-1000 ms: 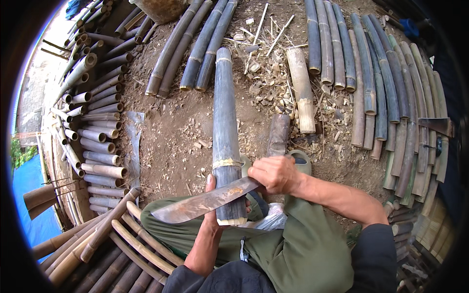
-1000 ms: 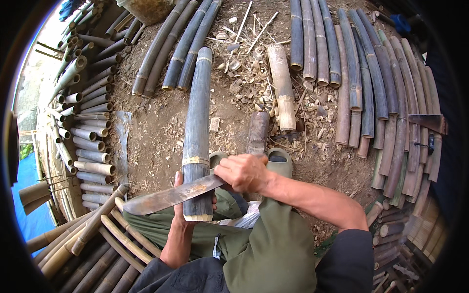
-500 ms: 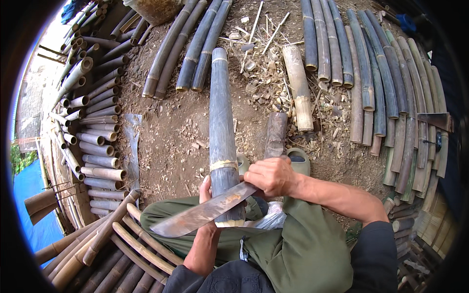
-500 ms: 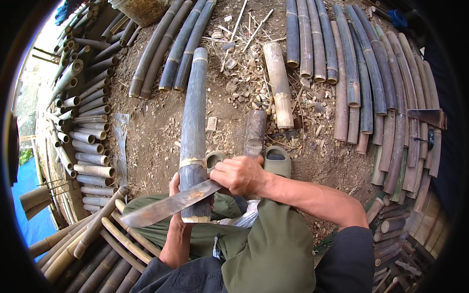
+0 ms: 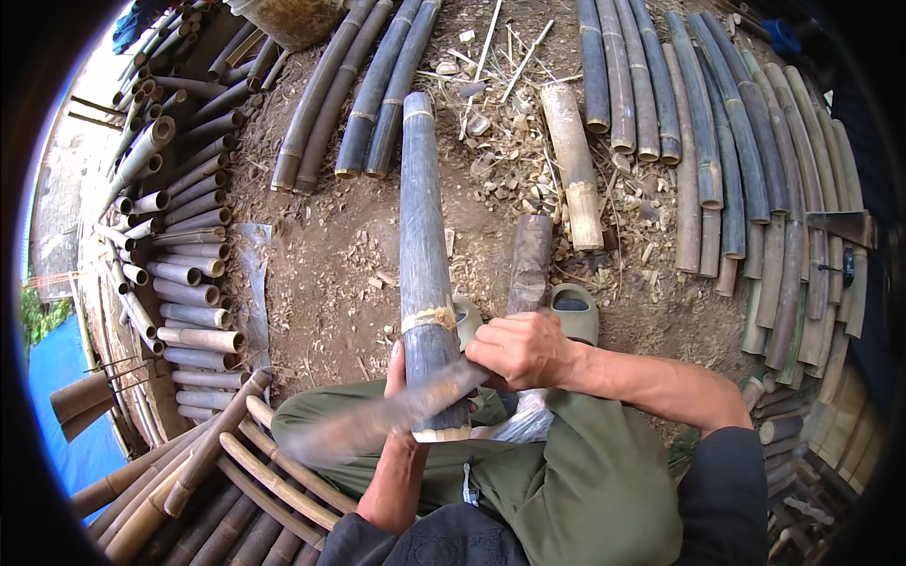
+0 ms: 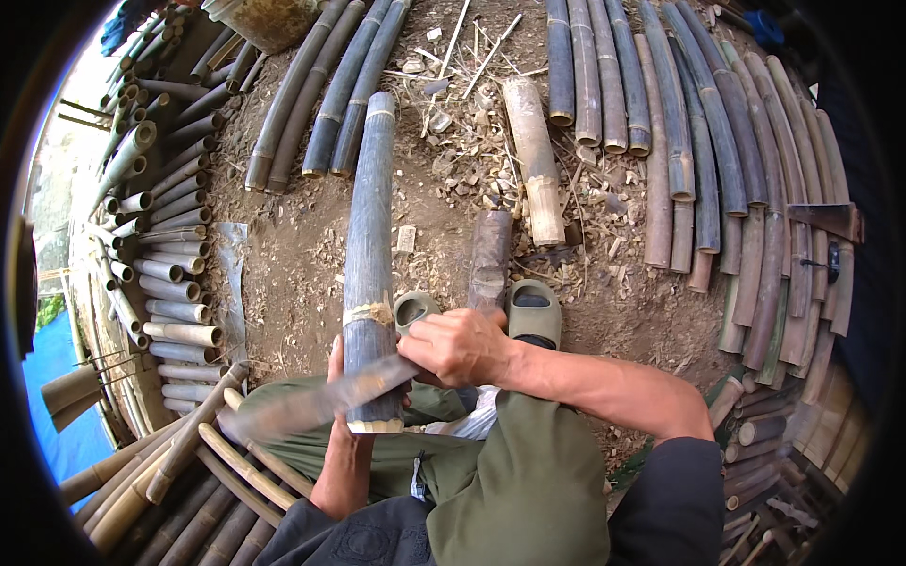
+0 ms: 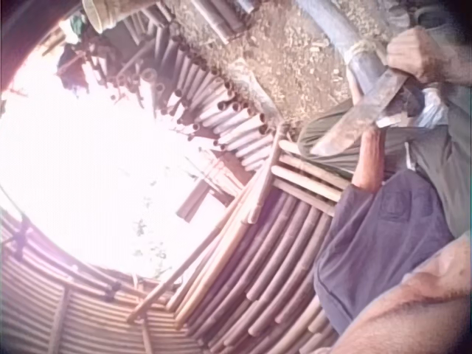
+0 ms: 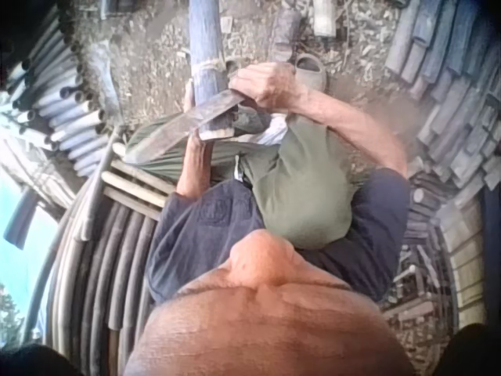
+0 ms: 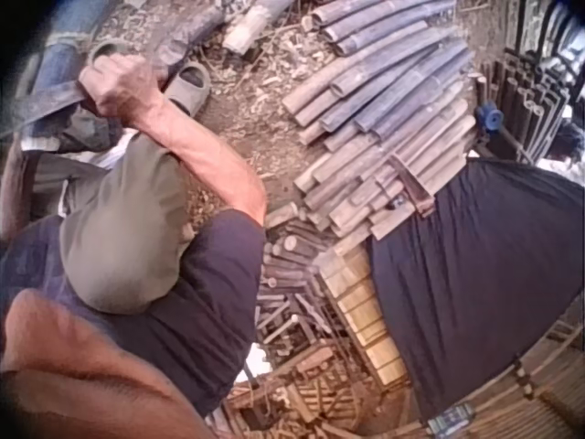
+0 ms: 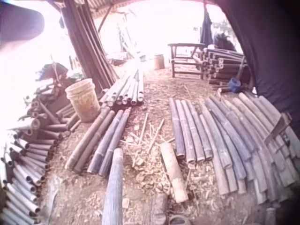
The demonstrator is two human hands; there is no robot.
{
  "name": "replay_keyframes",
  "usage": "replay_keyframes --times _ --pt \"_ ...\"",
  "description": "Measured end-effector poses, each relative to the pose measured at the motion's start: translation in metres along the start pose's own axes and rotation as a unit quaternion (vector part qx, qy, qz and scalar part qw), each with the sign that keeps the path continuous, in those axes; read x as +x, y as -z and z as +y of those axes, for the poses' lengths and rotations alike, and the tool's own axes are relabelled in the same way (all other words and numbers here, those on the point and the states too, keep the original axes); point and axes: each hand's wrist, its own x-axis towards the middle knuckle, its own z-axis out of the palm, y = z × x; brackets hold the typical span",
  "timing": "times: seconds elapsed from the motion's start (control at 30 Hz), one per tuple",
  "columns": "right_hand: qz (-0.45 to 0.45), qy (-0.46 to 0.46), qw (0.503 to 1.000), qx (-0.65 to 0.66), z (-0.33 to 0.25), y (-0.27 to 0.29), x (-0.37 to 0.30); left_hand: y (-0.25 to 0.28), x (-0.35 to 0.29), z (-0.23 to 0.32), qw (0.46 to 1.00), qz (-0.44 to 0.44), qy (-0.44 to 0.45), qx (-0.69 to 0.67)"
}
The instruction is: The person uses a saw to cut a segment of bamboo and then uses a large knife to scrape and smooth the surface and edges.
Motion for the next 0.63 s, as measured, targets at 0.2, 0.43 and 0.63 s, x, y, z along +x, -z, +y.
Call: replay_keyframes --times 0.2,0.43,0.63 --pt "-0.058 -0.090 0.992 -0.060 0.032 0.002 -0.014 0.000 0.002 0.002 0.999 -0.019 -0.008 0.032" --pt "-0.093 -0.496 0.859 -0.081 0.090 0.028 -0.028 0.011 -0.003 0.001 0.976 0.033 0.012 0.214" --pt "0.134 -0.493 0.859 0.035 0.099 0.082 -0.120 0.031 0.013 0.006 0.825 0.098 -0.065 0.554"
